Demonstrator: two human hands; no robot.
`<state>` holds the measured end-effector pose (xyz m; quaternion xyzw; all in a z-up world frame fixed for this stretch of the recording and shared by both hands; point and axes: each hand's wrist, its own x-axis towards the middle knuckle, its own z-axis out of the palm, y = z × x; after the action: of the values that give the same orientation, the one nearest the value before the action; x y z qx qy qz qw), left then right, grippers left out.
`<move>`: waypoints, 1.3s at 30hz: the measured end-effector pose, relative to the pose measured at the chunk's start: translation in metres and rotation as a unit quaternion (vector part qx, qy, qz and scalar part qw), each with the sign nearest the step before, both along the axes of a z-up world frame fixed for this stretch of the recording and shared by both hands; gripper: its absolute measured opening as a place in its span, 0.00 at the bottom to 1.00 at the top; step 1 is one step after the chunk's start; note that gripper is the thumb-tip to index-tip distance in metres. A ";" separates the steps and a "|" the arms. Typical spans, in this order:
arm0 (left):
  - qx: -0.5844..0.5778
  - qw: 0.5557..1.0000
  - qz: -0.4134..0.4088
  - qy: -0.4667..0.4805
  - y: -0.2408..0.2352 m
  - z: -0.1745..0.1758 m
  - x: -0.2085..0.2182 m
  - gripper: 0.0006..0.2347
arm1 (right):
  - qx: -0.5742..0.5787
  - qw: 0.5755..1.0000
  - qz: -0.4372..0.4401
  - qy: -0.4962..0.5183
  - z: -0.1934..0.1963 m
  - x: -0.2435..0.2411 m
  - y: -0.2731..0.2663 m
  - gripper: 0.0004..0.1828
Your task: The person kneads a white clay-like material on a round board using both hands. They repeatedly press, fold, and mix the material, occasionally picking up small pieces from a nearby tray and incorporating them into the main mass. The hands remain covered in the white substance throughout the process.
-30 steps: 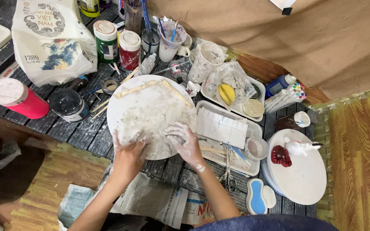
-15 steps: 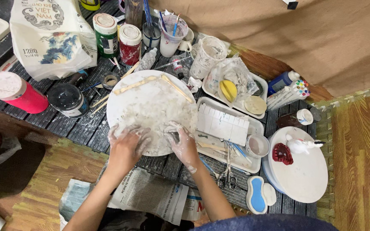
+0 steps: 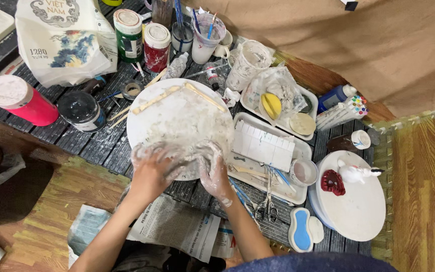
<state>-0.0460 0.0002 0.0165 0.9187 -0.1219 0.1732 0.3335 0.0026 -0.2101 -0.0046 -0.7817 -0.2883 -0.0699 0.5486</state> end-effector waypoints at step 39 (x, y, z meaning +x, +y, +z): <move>-0.023 0.993 -0.114 0.030 0.000 0.005 0.007 0.20 | 0.162 0.961 0.030 0.220 0.019 -0.019 -0.011 0.27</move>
<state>-0.0389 0.0001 0.0212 0.8955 -0.2118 0.1091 0.3760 -0.0163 -0.2212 0.0139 -0.6695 -0.1686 0.0748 0.7196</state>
